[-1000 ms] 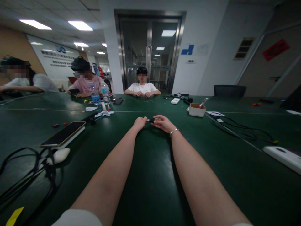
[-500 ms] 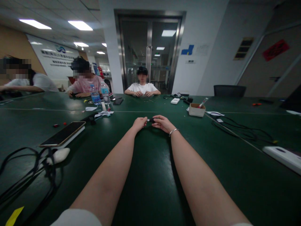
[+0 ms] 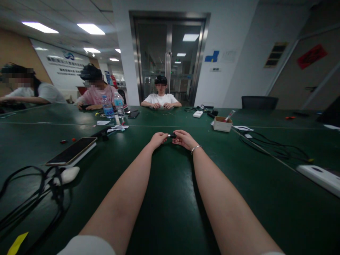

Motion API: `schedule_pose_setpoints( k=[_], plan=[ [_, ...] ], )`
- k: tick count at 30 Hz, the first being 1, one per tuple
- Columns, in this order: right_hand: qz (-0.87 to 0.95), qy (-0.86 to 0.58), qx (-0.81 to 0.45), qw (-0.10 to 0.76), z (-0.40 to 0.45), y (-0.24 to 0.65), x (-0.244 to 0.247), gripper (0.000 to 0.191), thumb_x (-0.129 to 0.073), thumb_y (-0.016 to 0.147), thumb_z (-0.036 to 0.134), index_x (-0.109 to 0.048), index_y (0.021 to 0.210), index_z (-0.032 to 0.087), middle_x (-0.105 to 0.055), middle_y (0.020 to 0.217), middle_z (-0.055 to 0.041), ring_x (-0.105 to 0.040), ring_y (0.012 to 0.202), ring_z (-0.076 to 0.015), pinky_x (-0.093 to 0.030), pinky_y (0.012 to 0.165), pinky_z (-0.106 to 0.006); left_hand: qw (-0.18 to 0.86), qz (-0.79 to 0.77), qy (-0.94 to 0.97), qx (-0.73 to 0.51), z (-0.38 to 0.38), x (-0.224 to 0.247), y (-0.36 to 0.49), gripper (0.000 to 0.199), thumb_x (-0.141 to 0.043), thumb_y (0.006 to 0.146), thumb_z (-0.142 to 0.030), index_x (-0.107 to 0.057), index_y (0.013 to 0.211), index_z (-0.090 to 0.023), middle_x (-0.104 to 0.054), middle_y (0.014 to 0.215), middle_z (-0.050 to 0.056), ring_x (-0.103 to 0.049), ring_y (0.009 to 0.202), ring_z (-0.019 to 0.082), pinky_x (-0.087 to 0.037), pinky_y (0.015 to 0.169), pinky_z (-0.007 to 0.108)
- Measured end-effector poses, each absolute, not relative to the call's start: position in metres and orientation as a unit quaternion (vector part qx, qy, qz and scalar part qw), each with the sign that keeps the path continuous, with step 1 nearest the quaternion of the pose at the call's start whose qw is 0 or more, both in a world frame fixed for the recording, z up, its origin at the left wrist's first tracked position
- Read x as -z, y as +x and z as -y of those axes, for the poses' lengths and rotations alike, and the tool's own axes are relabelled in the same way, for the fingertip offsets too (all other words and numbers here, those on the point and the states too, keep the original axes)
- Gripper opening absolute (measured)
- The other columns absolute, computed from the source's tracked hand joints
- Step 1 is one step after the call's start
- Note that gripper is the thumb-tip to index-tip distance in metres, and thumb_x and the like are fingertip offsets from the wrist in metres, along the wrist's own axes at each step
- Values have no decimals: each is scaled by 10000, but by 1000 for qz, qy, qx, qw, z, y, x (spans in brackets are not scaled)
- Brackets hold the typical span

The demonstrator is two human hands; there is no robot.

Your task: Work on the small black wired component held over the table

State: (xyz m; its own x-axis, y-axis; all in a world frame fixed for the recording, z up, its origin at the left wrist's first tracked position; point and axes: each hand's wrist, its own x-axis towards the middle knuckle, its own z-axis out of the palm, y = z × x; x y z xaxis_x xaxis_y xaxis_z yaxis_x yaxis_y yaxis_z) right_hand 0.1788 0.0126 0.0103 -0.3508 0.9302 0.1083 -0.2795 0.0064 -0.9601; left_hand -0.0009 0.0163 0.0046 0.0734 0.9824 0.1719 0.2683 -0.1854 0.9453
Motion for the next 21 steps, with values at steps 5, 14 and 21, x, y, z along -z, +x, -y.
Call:
schedule_pose_setpoints(
  k=[5,14,21],
  plan=[
    [524,-306,-640,471,-11,179,-11,133,-634,813,176,-578,932,162,-620,585,11,-610,487,-95,-583,691,-339,395,-494,611,-476,-12,-7,-1,214,-641,697,-325,-604,748,-120,-578,647,12,-491,543,80,-382,495,195],
    [525,-311,-643,462,-14,179,-9,288,-631,759,37,-550,1013,145,-652,597,3,-645,521,-105,-586,692,-311,418,-474,587,-506,-10,-9,-2,210,-646,695,-266,-579,853,-146,-613,780,30,-552,654,100,-413,516,179],
    [525,-315,-644,458,-13,179,-11,256,-626,775,40,-559,999,144,-651,583,-2,-646,513,-107,-590,653,-292,420,-486,586,-494,-11,-10,1,130,-571,777,-242,-574,858,-140,-588,697,23,-514,570,78,-400,501,172]
  ],
)
